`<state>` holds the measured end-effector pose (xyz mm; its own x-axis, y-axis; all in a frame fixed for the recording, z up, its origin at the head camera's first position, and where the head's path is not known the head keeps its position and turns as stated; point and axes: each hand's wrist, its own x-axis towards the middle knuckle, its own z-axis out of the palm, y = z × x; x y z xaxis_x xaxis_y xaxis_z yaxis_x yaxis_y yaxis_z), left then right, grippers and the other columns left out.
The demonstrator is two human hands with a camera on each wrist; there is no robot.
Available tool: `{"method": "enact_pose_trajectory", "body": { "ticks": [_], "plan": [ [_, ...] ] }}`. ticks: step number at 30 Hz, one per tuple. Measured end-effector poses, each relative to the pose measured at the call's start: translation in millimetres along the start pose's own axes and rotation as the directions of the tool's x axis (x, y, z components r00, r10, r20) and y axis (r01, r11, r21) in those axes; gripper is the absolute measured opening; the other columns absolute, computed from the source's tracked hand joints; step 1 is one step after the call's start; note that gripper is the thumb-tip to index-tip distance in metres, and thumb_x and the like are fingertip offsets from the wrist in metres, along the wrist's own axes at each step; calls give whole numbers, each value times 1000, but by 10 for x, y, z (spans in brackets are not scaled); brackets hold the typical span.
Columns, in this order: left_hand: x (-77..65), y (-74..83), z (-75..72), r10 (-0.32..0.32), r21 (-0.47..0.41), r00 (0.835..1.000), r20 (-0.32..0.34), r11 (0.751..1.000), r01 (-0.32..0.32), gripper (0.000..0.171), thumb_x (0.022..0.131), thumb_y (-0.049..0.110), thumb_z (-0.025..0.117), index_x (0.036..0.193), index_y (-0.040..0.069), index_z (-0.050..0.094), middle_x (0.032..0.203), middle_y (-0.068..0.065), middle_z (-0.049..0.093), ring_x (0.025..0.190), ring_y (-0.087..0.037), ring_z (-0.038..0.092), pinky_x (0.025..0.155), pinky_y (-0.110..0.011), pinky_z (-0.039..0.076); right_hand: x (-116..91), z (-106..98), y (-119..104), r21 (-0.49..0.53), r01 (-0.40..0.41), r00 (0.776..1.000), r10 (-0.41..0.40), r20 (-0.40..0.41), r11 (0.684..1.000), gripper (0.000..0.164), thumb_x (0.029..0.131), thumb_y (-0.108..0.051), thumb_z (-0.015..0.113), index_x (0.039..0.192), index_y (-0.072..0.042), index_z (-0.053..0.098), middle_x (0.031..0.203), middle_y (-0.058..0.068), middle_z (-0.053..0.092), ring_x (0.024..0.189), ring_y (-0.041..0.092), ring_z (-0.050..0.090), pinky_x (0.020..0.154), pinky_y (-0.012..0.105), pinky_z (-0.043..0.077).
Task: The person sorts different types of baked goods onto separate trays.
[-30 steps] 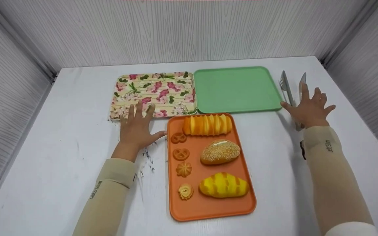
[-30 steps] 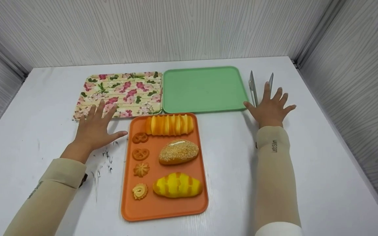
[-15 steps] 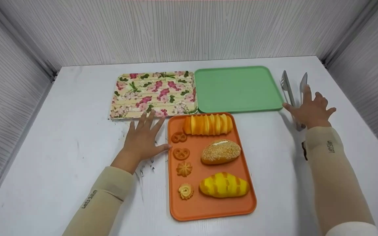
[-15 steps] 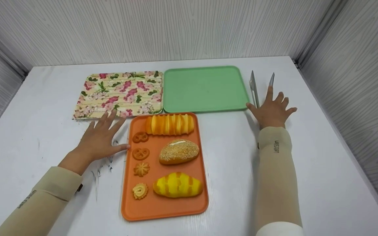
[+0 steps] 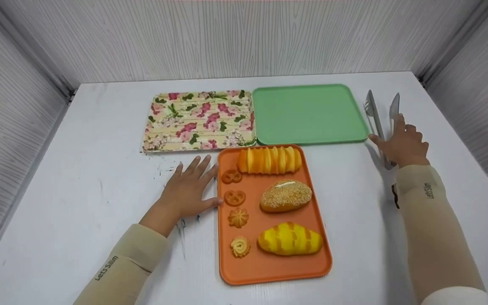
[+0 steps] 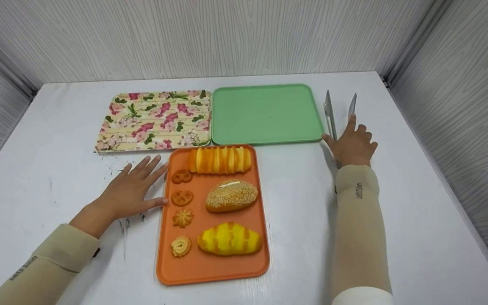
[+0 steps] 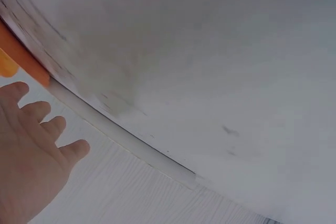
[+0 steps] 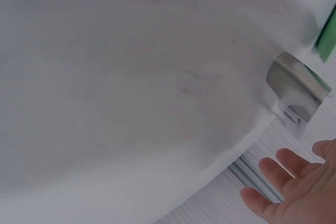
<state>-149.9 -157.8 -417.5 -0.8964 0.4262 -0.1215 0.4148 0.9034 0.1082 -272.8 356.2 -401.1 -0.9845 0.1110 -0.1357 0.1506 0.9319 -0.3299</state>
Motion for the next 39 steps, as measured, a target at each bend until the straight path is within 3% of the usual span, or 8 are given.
{"method": "enact_pose_trajectory", "body": {
  "ticks": [9,20,27,39],
  "plan": [
    [-71,65,50,45,-21,998,32,999,-44,86,91,64,43,153,9,18,158,-7,11,144,-27,7,113,-52,9,25,27,-15,33,12,1000,-13,19,999,103,89,-67,40,150,0,-9,135,46,22,121,62,25,90,72,28],
    [-81,63,117,61,-80,998,35,995,-58,86,93,61,43,152,4,17,158,-9,13,143,-25,10,114,-45,12,45,69,-26,21,49,999,-49,13,999,96,95,-57,37,145,12,-7,126,50,27,111,63,34,86,69,35],
    [-89,43,181,72,-143,997,20,987,-68,87,93,62,40,152,4,14,158,-10,12,143,-24,11,114,-41,14,48,83,-6,16,37,999,-38,22,999,94,97,-52,34,142,18,-9,126,52,25,110,63,35,88,68,35],
    [-87,27,212,68,-134,997,21,989,-65,87,93,64,37,153,7,11,158,-6,9,144,-21,8,114,-38,12,48,62,-20,20,26,998,-27,65,999,88,100,-44,33,140,18,-15,129,53,19,114,64,30,94,68,30]
  ]
}}
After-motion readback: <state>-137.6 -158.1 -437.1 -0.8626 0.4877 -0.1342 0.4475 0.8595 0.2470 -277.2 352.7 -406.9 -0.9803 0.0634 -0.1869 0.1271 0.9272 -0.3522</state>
